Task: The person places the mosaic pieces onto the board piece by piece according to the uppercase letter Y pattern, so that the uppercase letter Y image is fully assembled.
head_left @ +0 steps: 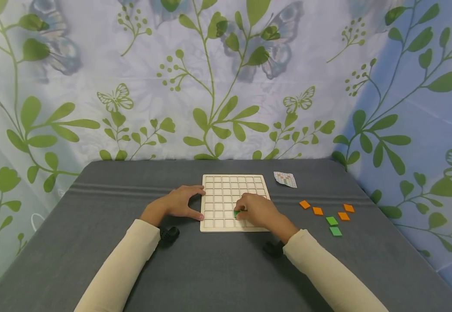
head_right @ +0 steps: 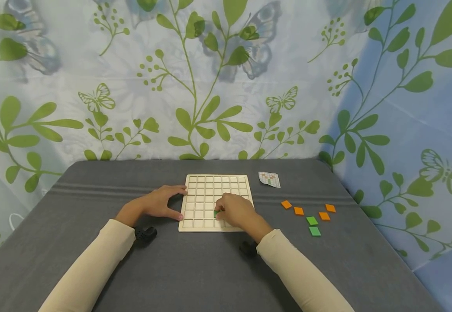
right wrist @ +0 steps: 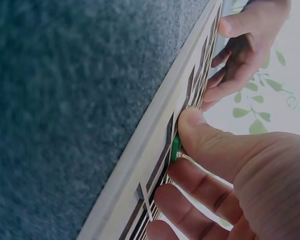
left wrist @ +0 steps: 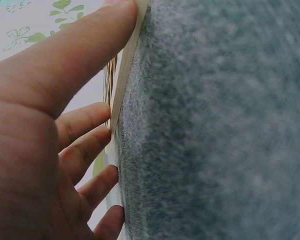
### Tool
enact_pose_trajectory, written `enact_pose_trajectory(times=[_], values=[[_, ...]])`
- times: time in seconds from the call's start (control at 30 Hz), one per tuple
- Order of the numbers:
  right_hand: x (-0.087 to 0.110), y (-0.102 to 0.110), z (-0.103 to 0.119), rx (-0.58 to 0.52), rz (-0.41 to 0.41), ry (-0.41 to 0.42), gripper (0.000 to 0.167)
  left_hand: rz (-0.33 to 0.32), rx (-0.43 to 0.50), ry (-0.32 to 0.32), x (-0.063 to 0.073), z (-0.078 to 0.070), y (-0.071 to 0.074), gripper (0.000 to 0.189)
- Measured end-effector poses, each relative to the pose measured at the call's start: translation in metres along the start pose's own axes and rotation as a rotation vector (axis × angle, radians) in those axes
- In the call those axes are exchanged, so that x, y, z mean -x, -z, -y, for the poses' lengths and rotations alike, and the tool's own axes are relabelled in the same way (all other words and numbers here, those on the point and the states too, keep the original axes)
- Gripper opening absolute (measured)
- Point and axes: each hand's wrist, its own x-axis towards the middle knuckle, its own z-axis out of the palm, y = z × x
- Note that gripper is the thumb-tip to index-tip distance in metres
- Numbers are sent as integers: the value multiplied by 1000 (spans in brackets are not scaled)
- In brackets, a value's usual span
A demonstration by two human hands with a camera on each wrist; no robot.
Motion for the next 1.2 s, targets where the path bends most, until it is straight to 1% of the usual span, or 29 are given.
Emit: enact_pose_trajectory(times=[0.07, 0.2, 0.3, 0.4, 0.57, 0.67, 0.73, 0.8, 0.87, 0.93, 1.03, 1.2], values=[[0, 0, -1, 6, -4, 15, 13, -2, -2, -6, 0, -1, 1, 87], [7, 1, -3, 21, -30, 33, 24, -6, -4, -14, 0, -1, 0, 86], [21, 6, -11, 39, -87, 49, 31, -7, 4, -16, 1, 1, -3, 86], [43, 14, -28, 58, -144, 40, 29, -6, 8, -15, 1, -1, -3, 86], [86, 28, -68, 149, -212, -80, 26, -3, 7, -10, 1, -1, 1, 86], [113, 36, -91, 215, -253, -179, 23, -6, 8, -12, 2, -1, 1, 86], [129, 41, -103, 235, -248, -258, 21, -9, 8, -17, 2, 0, 1, 86], [143, 45, -112, 232, -212, -328, 21, -10, 2, -17, 3, 1, 1, 87], [152, 48, -118, 221, -167, -367, 22, -12, 1, -15, 4, 2, 1, 87], [158, 49, -121, 205, -131, -379, 22, -18, 2, -15, 4, 2, 1, 86], [162, 49, -125, 180, -104, -376, 21, -22, 5, -16, 4, 3, 2, 86], [168, 46, -129, 152, -114, -371, 16, -11, 4, -20, 1, 2, 0, 87]])
